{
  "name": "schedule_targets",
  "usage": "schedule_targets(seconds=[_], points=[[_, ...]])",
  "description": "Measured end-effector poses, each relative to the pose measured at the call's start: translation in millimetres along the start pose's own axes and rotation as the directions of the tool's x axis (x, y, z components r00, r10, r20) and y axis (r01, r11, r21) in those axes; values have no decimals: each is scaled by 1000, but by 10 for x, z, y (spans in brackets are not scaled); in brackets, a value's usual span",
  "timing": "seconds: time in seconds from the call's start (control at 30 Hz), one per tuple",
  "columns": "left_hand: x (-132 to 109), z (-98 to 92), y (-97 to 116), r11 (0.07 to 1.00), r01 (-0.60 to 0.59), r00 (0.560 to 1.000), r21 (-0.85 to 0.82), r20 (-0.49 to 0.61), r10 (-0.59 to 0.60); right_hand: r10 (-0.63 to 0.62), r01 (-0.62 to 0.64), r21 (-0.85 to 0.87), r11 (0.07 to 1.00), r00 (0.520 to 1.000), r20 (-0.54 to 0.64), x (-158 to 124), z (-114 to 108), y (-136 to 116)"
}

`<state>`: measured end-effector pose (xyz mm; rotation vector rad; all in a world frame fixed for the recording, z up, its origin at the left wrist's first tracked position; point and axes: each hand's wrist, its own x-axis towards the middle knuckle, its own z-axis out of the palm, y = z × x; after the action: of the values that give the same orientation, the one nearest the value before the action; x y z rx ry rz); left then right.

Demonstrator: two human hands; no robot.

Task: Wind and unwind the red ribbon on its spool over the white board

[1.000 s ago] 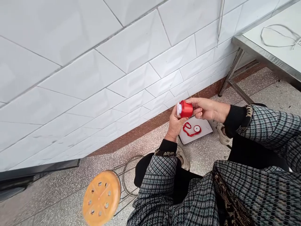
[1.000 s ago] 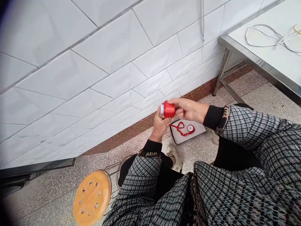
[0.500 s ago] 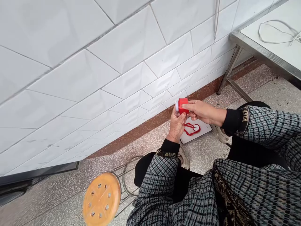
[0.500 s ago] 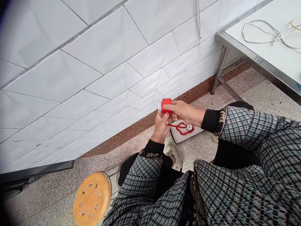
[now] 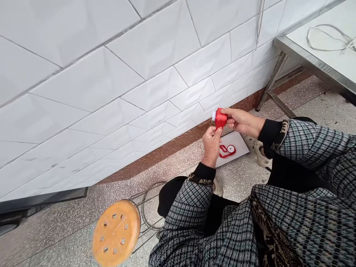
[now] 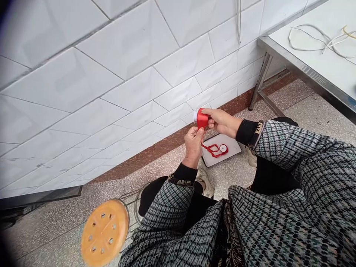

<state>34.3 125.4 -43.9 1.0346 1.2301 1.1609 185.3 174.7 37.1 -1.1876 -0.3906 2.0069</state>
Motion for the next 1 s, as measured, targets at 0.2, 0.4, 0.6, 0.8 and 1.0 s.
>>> schedule_targets(seconds=[0.2, 0.4, 0.6, 0.8, 1.0], points=[[58, -118, -10, 998, 20, 1000, -64, 18, -19, 61, -60, 19, 998, 998, -15, -92, 30, -44], [117, -290, -15, 992, 87, 955, -96, 290, -55, 208, -208, -14, 978, 977, 40, -168, -32, -68], [151, -271, -56, 986, 62, 949, -157, 314, -10, 300, -307, 34, 951, 945, 128, -238, -66, -65], [77, -151, 52, 965, 115, 960, -237, 275, -47, 209, -212, 24, 977, 973, 102, -261, -13, 9], [71, -98, 92, 941, 141, 970, -307, 234, -69, -27, 31, -118, 992, 999, 27, -312, 96, 203]])
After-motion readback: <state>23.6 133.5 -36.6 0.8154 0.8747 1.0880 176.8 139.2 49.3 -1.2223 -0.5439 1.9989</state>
